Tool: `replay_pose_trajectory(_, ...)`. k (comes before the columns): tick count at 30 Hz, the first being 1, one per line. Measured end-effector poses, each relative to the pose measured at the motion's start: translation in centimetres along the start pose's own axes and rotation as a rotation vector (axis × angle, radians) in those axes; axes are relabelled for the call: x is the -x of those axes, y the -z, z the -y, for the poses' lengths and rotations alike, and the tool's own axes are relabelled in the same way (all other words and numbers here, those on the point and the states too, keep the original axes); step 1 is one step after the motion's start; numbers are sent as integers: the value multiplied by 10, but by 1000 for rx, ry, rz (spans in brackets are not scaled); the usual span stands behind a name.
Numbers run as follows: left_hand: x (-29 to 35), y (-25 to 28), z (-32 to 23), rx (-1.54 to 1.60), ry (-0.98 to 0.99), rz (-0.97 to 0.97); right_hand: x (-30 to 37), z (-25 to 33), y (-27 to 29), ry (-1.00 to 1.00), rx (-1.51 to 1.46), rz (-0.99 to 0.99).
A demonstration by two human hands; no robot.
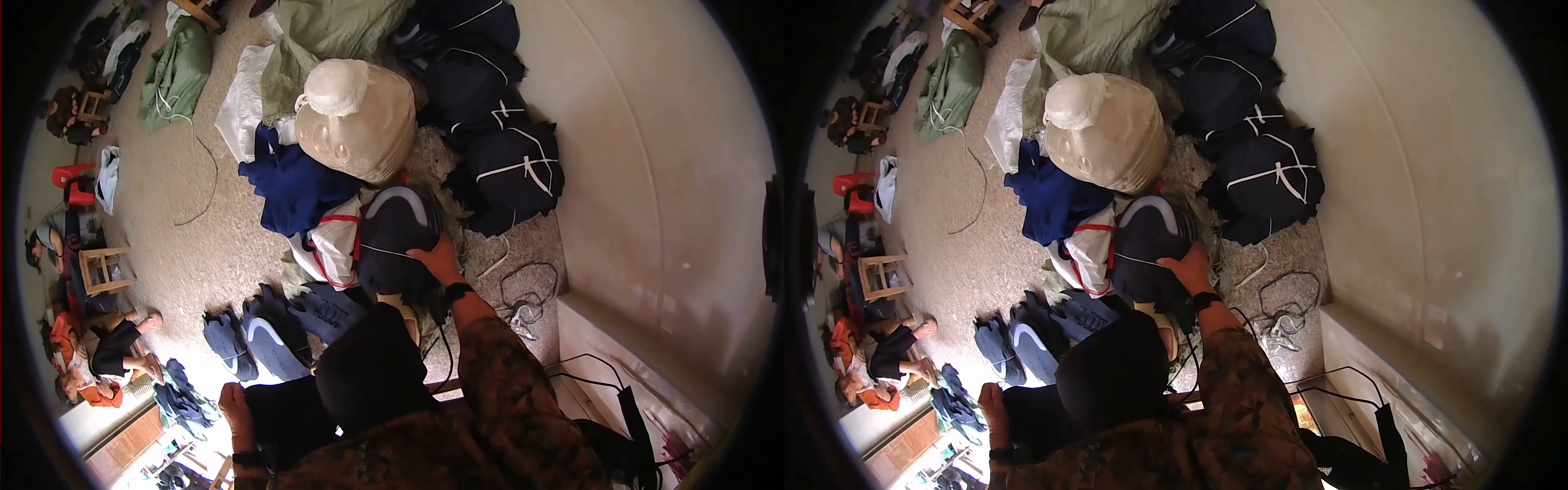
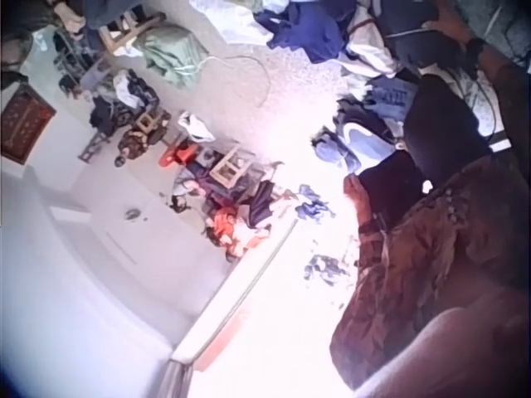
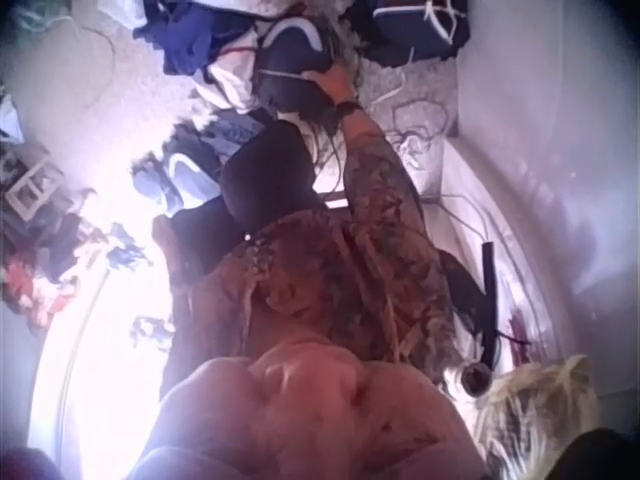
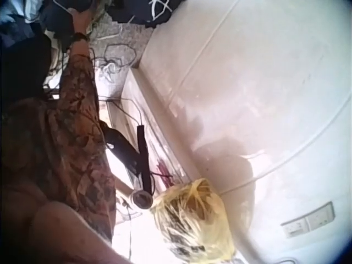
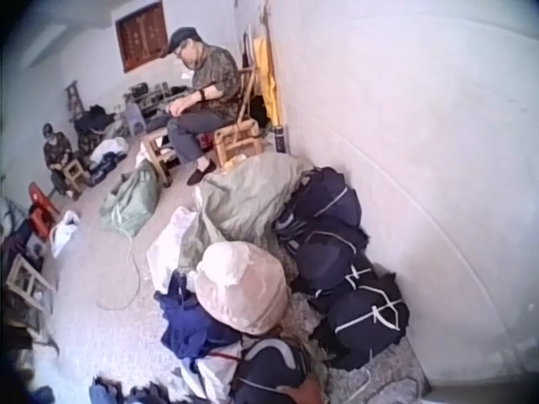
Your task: Hand-stitching a shoe upper component using a needle and thread.
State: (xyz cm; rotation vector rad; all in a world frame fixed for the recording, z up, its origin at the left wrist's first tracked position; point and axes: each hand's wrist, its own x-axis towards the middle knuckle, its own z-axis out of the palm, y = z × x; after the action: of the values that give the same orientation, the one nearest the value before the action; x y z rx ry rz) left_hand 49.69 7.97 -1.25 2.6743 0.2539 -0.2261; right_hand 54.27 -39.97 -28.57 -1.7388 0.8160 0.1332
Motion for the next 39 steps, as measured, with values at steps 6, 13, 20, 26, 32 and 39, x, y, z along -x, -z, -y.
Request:
replay_pose_trajectory(6,2,2,-2,26,-7,7,-1,-4,-11,-184,-362,-134)
replay_pose_trajectory(13,1,0,-3,-23,-35,-8,13,-1,-18,-357,-890,113)
replay_pose_trajectory(20,-2,-4,1,-53,-94,-41,10,0,-7,-578,-1020,266)
replay_pose_trajectory(26,0,-3,0,-35,-98,-52,26,5,-11,-318,-802,234)
replay_pose_trajectory(32,2,-2,1,-40,-115,-50,52,16,3,-61,-631,208)
replay_pose_trajectory(39,6,-2,2,-1,-110,-87,76,54,100,-115,-658,294)
